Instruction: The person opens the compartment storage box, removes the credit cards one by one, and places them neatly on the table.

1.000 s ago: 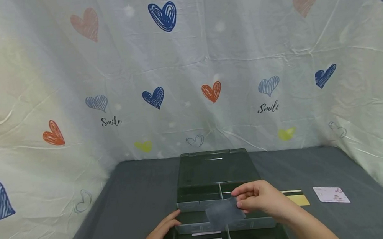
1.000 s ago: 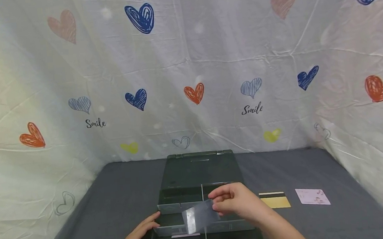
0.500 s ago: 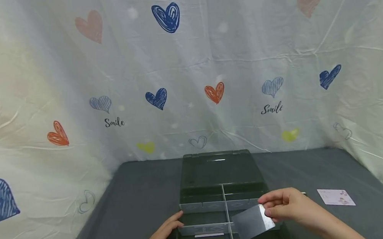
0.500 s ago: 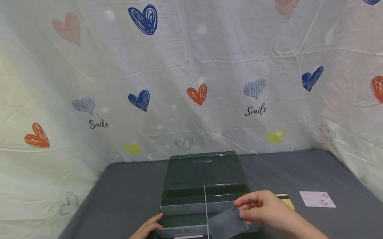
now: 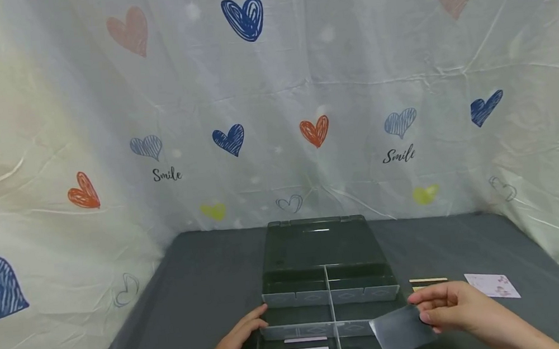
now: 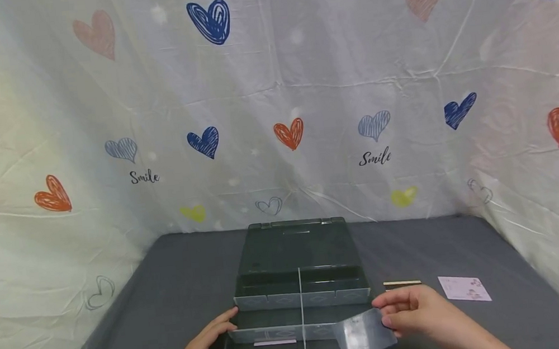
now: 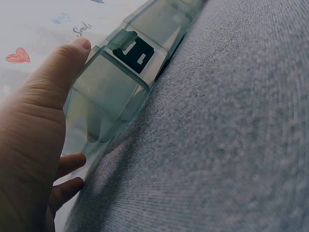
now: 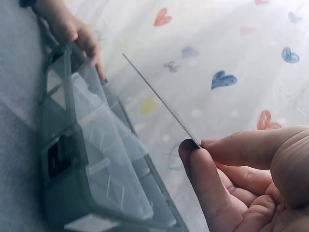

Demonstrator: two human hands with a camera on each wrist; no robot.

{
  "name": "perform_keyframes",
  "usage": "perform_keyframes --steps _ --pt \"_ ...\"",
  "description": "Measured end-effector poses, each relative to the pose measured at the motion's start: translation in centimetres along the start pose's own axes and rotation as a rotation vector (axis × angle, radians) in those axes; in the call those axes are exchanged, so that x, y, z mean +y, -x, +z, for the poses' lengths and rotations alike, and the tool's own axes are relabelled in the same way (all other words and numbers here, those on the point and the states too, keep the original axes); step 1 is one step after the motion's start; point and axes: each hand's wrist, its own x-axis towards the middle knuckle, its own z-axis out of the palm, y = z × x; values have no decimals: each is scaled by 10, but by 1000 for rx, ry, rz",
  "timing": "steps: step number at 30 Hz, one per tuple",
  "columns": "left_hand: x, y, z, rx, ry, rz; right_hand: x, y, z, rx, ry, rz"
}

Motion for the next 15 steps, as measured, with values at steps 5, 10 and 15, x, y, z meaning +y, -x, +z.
perform_keyframes --steps 5,10,15 --pt "-1 1 1 3 -6 1 5 12 -13 -37 -45 52" --pt "-1 1 1 8 -5 -6 10 29 -27 -9 7 115" --pt "0 0 0 7 -3 -5 22 48 -42 19 -18 151"
